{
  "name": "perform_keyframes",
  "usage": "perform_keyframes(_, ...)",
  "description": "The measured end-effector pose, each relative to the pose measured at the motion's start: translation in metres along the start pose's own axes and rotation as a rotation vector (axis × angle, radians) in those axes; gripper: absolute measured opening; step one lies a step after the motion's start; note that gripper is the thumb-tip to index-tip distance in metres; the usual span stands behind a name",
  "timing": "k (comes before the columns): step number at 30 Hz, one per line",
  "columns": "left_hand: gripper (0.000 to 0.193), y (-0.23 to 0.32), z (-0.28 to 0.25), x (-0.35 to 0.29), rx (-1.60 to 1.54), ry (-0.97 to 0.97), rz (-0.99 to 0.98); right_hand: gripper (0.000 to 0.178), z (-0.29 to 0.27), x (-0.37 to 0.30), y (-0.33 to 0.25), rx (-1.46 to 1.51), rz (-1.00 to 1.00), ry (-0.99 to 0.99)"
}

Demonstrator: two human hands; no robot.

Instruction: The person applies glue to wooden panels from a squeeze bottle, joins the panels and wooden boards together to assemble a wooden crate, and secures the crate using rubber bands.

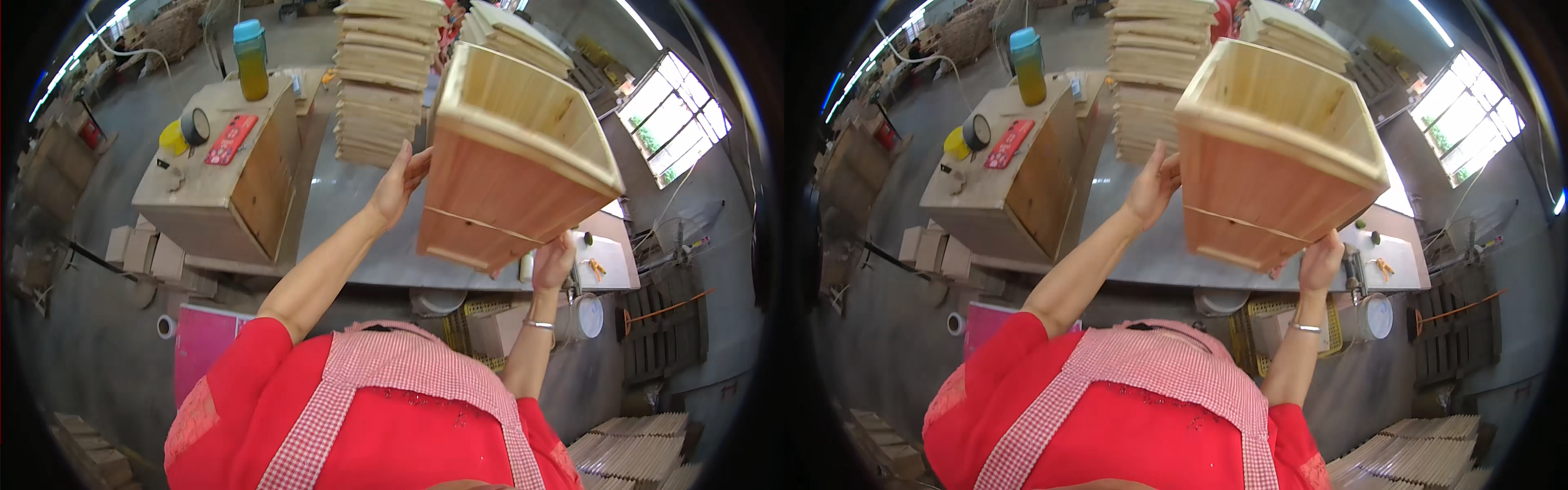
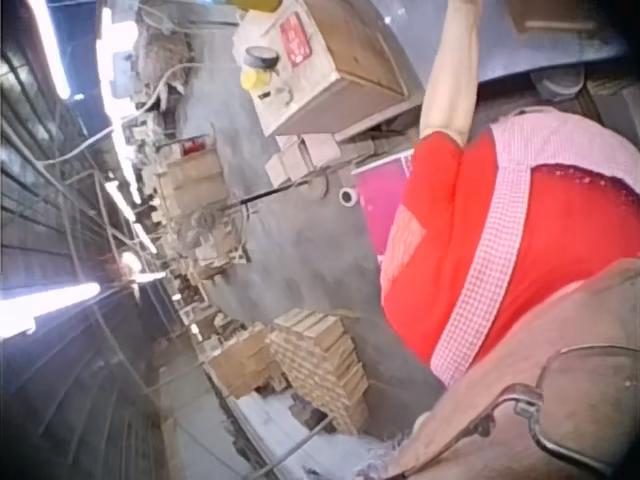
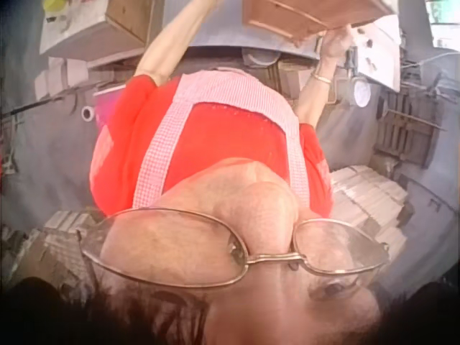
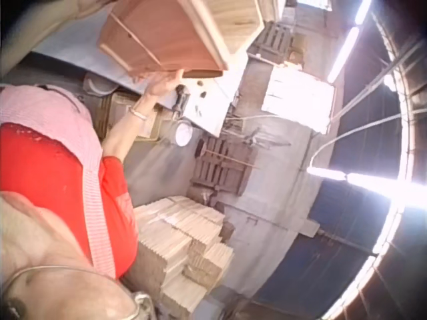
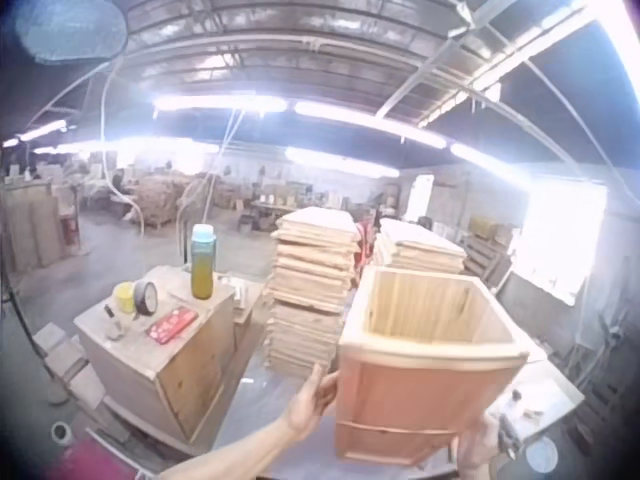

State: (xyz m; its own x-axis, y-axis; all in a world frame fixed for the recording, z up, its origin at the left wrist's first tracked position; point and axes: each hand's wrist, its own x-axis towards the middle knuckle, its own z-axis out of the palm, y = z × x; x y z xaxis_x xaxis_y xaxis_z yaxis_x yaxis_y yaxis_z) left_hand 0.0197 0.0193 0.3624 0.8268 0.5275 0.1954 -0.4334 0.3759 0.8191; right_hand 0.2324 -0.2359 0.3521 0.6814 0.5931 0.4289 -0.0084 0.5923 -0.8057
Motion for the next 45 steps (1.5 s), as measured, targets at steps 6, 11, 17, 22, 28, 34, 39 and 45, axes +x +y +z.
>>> perform_keyframes(6,0.064,-0.083,-0.03,-0.041,-0.17,0.307,-0.049,0.042,-0.038,0.005,0.068,0.139,0.117,-0.067)
perform_keyframes(11,0.057,-0.101,-0.042,-0.061,-0.197,0.399,-0.107,0.043,-0.026,-0.017,0.104,0.156,0.26,0.258)
perform_keyframes(17,0.065,-0.085,-0.037,-0.057,0.048,0.308,-0.028,0.043,-0.03,-0.009,0.124,0.257,0.3,0.261)
perform_keyframes(22,0.059,-0.094,-0.066,-0.062,0.063,0.395,-0.086,0.048,-0.037,-0.024,0.136,0.098,0.459,0.262)
perform_keyframes(28,0.041,-0.019,-0.041,-0.047,0.33,0.51,-0.021,0.029,-0.005,0.004,0.044,-0.897,-0.206,0.556)
perform_keyframes(34,0.028,0.021,-0.034,-0.018,0.208,0.401,-0.106,0.026,0.173,0.019,-0.018,-1.109,-0.465,-0.51)
perform_keyframes(39,0.016,0.028,-0.04,-0.002,0.152,0.441,-0.195,0.028,0.213,0.032,0.02,-1.091,-0.234,-0.869)
perform_keyframes(45,0.008,0.034,-0.045,0.001,-0.054,0.528,-0.197,0.029,0.207,0.035,0.032,-1.038,-0.286,-0.88)
